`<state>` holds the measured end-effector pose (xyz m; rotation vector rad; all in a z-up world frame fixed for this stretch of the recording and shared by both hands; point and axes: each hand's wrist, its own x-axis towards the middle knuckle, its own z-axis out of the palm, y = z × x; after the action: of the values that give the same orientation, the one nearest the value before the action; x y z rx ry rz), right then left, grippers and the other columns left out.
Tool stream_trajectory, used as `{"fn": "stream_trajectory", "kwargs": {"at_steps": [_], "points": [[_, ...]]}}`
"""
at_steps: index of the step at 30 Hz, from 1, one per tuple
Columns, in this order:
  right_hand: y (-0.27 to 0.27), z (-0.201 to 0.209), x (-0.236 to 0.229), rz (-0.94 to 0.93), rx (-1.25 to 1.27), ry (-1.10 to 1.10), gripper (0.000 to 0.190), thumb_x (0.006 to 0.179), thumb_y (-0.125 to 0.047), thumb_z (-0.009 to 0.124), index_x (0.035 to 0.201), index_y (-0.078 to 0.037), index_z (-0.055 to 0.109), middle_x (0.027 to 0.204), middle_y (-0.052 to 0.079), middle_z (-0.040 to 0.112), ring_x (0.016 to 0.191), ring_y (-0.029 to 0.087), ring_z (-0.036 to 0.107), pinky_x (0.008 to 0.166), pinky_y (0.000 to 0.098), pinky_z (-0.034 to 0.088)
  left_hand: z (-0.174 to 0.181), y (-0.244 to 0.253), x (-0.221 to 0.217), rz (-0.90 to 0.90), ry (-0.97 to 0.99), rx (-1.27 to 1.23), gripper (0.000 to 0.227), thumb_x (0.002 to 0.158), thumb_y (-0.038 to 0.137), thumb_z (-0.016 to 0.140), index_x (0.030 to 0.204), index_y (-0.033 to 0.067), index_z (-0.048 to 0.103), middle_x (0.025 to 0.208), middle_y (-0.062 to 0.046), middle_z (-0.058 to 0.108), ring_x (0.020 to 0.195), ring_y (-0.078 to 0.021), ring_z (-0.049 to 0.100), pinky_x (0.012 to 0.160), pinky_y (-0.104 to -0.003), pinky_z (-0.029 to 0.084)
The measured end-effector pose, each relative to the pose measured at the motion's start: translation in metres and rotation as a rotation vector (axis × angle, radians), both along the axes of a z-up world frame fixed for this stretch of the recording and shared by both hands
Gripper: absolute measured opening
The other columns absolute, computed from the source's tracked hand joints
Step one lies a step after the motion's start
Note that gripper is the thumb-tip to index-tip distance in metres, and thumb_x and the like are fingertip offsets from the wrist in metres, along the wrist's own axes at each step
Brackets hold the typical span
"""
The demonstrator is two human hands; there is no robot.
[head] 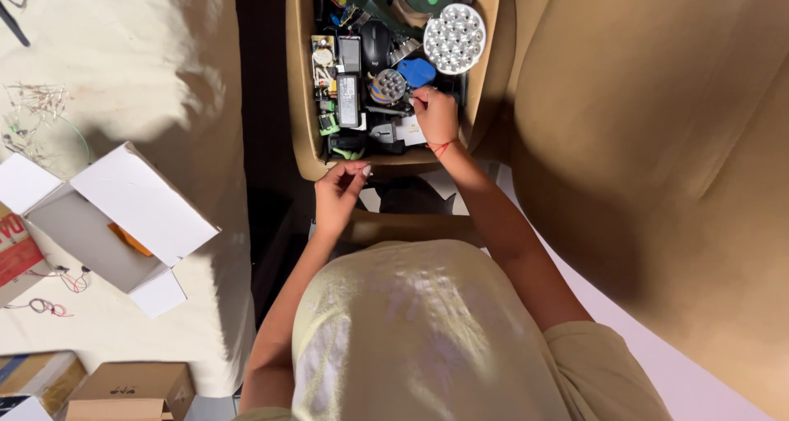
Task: The person transfers small electronic components and accessories from a white box on a table into a larger cardboard box on a chair. They handle items one by one, including wires, adapters, and small devices, then close the white box and carry it away.
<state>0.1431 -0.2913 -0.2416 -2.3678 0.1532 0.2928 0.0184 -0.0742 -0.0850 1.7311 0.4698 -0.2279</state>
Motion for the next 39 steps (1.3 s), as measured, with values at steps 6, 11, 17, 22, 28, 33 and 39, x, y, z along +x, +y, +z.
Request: {"fn": "stream_trajectory", "kwargs": {"at_steps": [6, 11, 17, 22, 28, 33, 39], "points": [[-0.005, -0.011, 0.002, 0.098, -0.003, 0.006, 0.023, 0.081, -0.021, 0.082, 0.104, -0.022, 0.082, 0.098, 0.001, 0.08, 0.094, 0.026, 0.075, 0.082, 0.0384, 0.062, -0.001, 0.01, -0.01, 0.009, 0.02, 0.009, 0.01, 0.093, 0.013, 0.08, 0.102, 0.01, 0.08, 0.084, -0.01, 0.078, 0.077, -0.0206, 0.073, 0.076, -0.035, 0.058], [-0.011, 0.017, -0.007, 0.056, 0.122, -0.01, 0.025, 0.082, -0.014, 0.081, 0.107, -0.017, 0.081, 0.102, 0.004, 0.079, 0.1, 0.024, 0.073, 0.085, 0.0329, 0.061, 0.012, 0.03, -0.019, 0.019, -0.009, 0.016, 0.008, 0.094, 0.013, 0.078, 0.102, 0.0106, 0.08, 0.084, -0.009, 0.078, 0.081, -0.0236, 0.074, 0.078, -0.037, 0.058], [0.014, 0.089, -0.026, 0.064, 0.154, -0.059, 0.025, 0.088, -0.006, 0.074, 0.112, -0.009, 0.079, 0.109, 0.012, 0.076, 0.105, 0.028, 0.071, 0.089, 0.0347, 0.059, 0.021, 0.07, -0.043, 0.03, -0.117, 0.068, 0.01, 0.093, 0.013, 0.076, 0.103, 0.0118, 0.079, 0.088, -0.009, 0.078, 0.086, -0.0308, 0.074, 0.082, -0.041, 0.058], [0.073, 0.124, -0.035, 0.036, 0.32, -0.035, 0.021, 0.094, -0.001, 0.071, 0.113, -0.007, 0.076, 0.107, 0.014, 0.077, 0.085, 0.019, 0.074, 0.07, 0.0288, 0.064, 0.061, 0.12, -0.059, -0.225, -0.514, 0.666, 0.012, 0.098, 0.018, 0.067, 0.09, 0.0098, 0.071, 0.077, -0.007, 0.067, 0.075, -0.0282, 0.069, 0.074, -0.038, 0.058], [0.188, 0.204, -0.048, 0.17, 0.494, -0.108, 0.014, 0.1, 0.002, 0.066, 0.113, 0.001, 0.07, 0.108, 0.019, 0.076, 0.096, 0.022, 0.074, 0.077, 0.0349, 0.067, 0.091, 0.187, -0.103, -0.047, -0.707, 0.767, 0.012, 0.102, 0.017, 0.061, 0.099, 0.0089, 0.07, 0.079, -0.007, 0.061, 0.073, -0.0269, 0.065, 0.071, -0.036, 0.056], [0.278, 0.239, -0.068, 0.381, 0.594, -0.082, 0.017, 0.098, 0.005, 0.067, 0.115, 0.001, 0.069, 0.108, 0.017, 0.075, 0.096, 0.018, 0.073, 0.081, 0.0319, 0.065, 0.078, 0.251, -0.155, 0.245, -0.599, 0.846, 0.019, 0.096, 0.018, 0.069, 0.114, 0.0138, 0.074, 0.101, -0.003, 0.07, 0.092, -0.0251, 0.068, 0.085, -0.039, 0.055], [0.397, 0.259, -0.101, 0.647, 0.649, 0.116, 0.03, 0.089, 0.011, 0.069, 0.117, 0.001, 0.069, 0.11, 0.02, 0.073, 0.107, 0.03, 0.073, 0.093, 0.0378, 0.061, 0.075, 0.312, -0.194, 0.458, -0.451, 0.918, 0.031, 0.096, 0.021, 0.075, 0.124, 0.0103, 0.069, 0.131, -0.012, 0.058, 0.123, -0.0352, 0.053, 0.105, -0.049, 0.042]]}}
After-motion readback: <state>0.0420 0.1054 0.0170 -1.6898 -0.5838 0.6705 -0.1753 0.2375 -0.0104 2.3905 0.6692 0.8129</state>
